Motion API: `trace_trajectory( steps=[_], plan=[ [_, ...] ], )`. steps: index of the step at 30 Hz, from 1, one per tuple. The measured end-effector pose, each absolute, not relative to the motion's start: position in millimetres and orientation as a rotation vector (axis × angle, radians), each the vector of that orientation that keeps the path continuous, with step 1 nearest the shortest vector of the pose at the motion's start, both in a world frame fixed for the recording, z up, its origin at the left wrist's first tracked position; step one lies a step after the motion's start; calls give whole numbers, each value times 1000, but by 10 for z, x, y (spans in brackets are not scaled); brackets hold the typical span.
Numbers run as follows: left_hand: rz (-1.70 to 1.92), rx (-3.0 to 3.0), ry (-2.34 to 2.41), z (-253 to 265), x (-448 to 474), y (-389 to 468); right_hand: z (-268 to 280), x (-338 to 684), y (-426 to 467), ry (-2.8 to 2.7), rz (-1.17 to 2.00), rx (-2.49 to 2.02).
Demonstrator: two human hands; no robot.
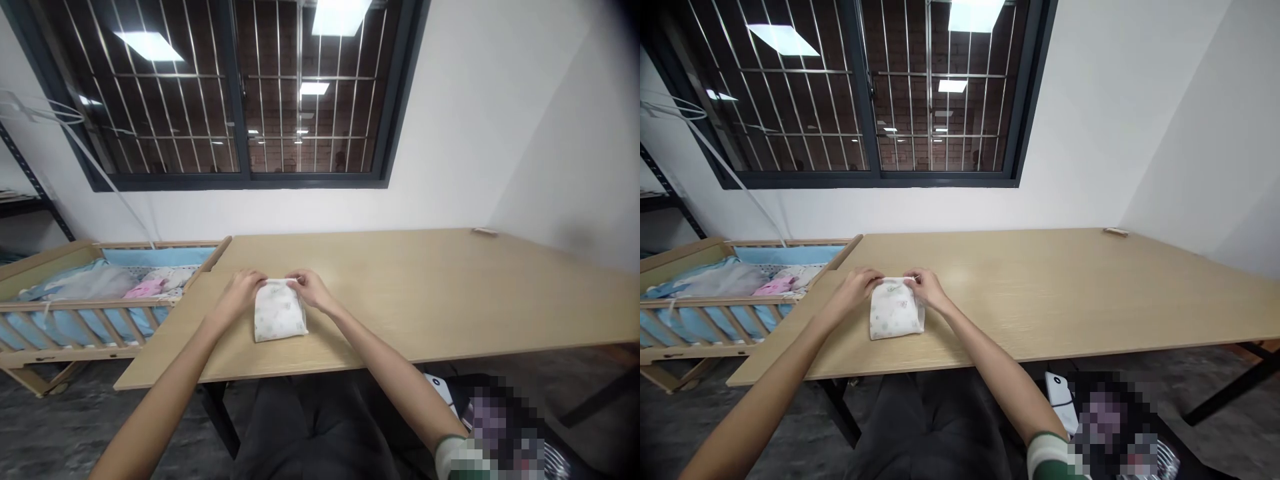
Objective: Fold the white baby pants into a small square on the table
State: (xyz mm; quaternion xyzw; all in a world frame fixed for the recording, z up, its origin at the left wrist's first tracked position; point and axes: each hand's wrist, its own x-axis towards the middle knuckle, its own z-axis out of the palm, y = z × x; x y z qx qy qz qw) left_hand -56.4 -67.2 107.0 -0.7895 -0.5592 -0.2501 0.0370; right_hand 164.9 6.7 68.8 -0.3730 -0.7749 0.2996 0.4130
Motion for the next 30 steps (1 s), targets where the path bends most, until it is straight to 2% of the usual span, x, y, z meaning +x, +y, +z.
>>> trace_trajectory(
  steps=[7,13,18,22,25,30],
  plan=[
    [-583,-2274,-2064,678,-321,68,221,1425,816,-1764,744,-1334],
    [-592,-2178,-2095,527,-216,-21,58,1453,860,-1811,698,-1367],
    [-626,-2203,-1992,223,172,-836,183,1401,532,-1998,573,-1092],
    [-616,-2058,-2002,-156,545,-1431,258,1285,43,-2396,720,-663],
    [-568,-2019,-2035,-282,672,-1573,212,1238,-214,-2661,823,-389],
    [-538,-2018,-2042,-268,640,-1558,73,1222,-125,-2889,797,-473]
  ],
)
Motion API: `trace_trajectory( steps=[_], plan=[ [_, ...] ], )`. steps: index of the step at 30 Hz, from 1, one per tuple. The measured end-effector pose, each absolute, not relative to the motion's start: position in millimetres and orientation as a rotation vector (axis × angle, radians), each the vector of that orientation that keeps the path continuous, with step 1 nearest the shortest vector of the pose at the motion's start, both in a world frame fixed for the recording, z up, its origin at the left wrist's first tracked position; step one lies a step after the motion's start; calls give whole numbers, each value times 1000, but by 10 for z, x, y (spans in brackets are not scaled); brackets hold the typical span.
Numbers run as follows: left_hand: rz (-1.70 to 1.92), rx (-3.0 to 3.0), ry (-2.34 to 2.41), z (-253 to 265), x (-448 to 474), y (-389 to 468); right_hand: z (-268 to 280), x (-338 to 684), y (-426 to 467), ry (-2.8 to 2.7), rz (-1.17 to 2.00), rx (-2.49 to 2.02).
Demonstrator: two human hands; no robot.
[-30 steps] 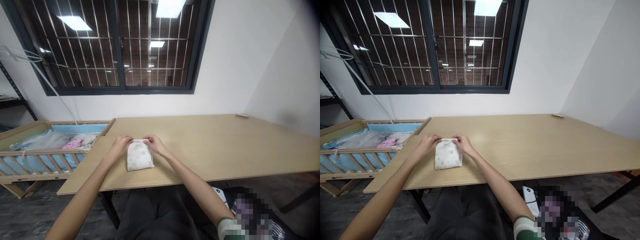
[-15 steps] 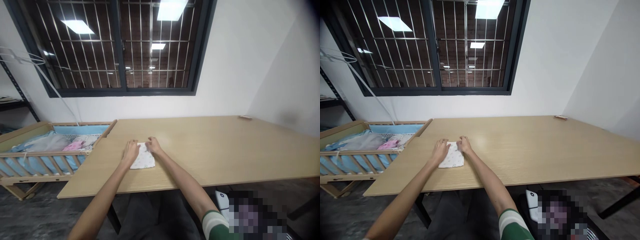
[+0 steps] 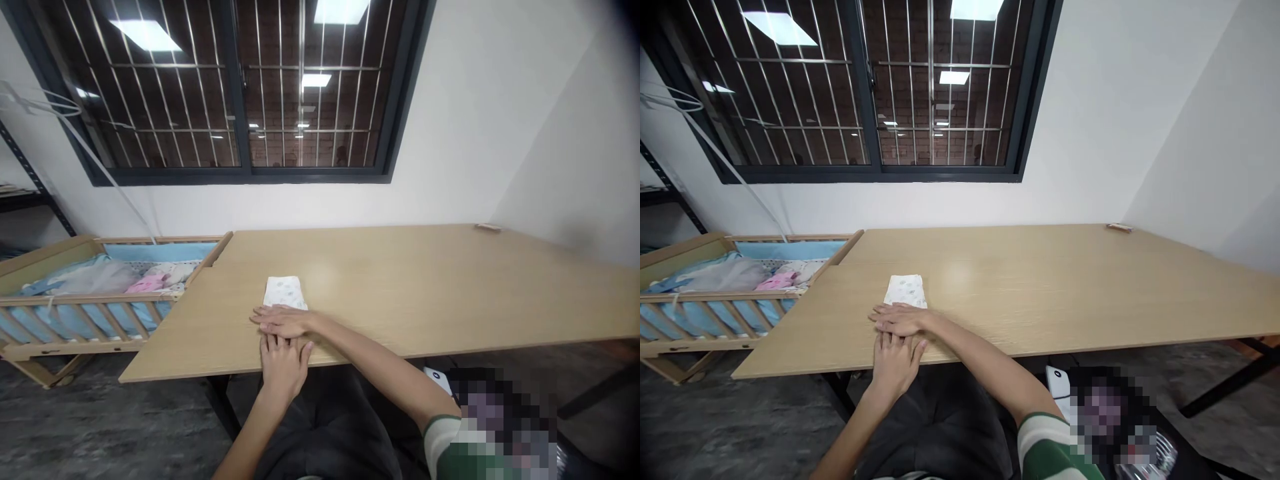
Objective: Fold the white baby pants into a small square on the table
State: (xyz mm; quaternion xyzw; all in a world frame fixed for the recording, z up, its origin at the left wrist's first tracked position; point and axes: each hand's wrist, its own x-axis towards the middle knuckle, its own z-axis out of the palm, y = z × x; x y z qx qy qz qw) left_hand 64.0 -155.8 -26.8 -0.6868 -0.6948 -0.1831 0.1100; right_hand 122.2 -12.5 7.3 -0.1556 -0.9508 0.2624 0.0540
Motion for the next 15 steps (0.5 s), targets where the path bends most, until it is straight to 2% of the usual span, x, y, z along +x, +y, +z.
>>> trace_trajectory(
  steps=[7,15],
  plan=[
    [-583,-1969,-2014,-287,633,-1596,13,1206,519,-2876,475,-802],
    [-528,-1981,-2012,-234,611,-1577,79,1248,922,-2802,364,-1082]
  ],
)
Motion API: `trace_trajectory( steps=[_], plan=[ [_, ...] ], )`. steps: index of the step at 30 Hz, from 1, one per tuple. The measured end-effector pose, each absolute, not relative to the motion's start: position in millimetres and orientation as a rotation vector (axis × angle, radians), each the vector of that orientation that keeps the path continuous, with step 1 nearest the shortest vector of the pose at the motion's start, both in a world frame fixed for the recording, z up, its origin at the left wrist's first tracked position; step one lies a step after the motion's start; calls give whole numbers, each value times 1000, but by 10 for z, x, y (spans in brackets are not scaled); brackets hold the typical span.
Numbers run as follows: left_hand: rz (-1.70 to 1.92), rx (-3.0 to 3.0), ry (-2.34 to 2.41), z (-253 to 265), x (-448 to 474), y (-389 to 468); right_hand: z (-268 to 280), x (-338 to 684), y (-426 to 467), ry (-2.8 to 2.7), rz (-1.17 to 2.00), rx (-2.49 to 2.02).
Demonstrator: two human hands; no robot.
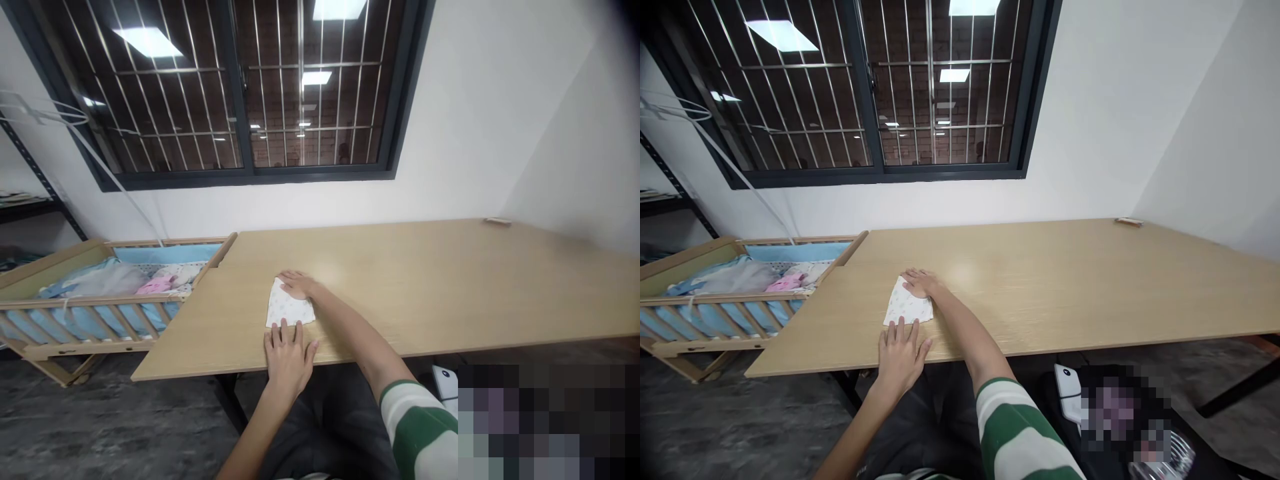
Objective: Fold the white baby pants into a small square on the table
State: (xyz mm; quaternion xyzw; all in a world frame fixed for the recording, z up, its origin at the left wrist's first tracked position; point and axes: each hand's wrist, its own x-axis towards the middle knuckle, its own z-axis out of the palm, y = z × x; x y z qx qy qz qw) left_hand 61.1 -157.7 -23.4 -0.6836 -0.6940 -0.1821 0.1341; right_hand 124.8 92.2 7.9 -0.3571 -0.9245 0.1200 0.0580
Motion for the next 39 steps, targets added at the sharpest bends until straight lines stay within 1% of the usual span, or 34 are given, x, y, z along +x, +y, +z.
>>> trace_trajectory(
  steps=[3,8,10,15,20,25,27,33,36,39],
  plan=[
    [-522,-1995,-2012,-232,589,-1581,80,1240,871,-2780,315,-1062],
    [-586,-2116,-1909,-319,412,-1546,125,1443,581,-2476,240,-1020],
    [-642,-2207,-1869,-338,238,-1478,167,1621,390,-2436,279,-959],
    [-827,-2421,-1827,-295,-334,-1201,213,2058,-141,-2587,504,-778],
    [-844,-2440,-1781,-235,-588,-1023,109,2190,-444,-2526,398,-789],
    [-855,-2422,-1798,-198,-583,-1021,107,2135,-556,-2551,213,-868],
    [-896,-2451,-1800,-206,-602,-1070,143,2134,-601,-2549,195,-939],
    [-1131,-2628,-1818,-160,-663,-1164,243,2156,-626,-2425,385,-1104],
    [-1292,-2631,-1972,-2,-627,-1018,276,2109,-499,-2358,451,-1114],
    [-1456,-2510,-2105,155,-561,-745,296,2040,-296,-2268,485,-1154]
  ],
)
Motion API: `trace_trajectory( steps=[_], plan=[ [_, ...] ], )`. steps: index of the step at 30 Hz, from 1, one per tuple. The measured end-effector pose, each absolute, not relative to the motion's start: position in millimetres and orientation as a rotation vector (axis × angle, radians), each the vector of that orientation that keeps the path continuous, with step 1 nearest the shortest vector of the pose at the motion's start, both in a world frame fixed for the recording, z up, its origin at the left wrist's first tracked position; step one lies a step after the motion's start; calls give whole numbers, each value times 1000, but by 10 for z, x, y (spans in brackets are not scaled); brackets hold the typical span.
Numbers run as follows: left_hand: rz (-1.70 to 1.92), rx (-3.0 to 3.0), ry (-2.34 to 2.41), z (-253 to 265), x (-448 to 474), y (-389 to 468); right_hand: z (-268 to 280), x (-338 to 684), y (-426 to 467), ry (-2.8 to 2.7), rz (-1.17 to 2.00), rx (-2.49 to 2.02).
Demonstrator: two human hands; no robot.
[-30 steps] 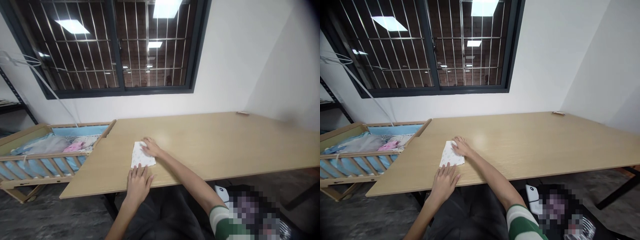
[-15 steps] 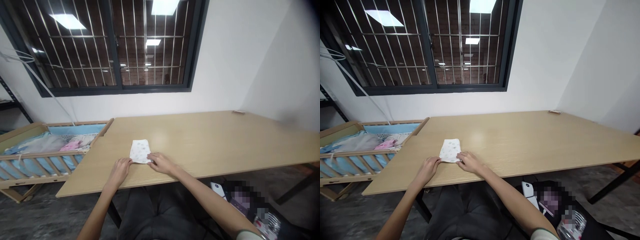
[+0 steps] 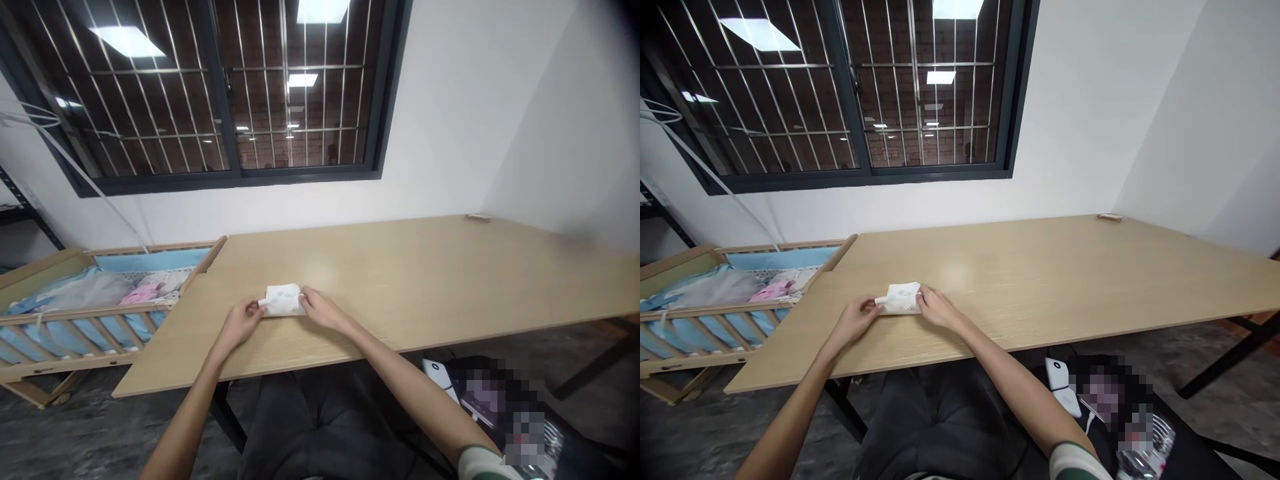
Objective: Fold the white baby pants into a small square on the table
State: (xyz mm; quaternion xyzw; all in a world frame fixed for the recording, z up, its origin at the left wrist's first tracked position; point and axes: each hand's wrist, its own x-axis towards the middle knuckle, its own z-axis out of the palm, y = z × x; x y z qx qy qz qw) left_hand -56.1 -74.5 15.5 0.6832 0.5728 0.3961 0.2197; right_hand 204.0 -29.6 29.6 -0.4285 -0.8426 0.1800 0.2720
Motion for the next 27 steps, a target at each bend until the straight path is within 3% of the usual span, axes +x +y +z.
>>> trace_trajectory(
  steps=[8,20,27],
  plan=[
    [1089,1768,1942,124,-381,-77,220,1860,373,-2120,469,-1301],
    [1006,1898,2183,-65,-352,-90,-64,1808,656,-1928,538,-1345],
    [930,2400,1839,-96,-107,-193,-9,1703,390,-2222,202,-1000]
  ],
)
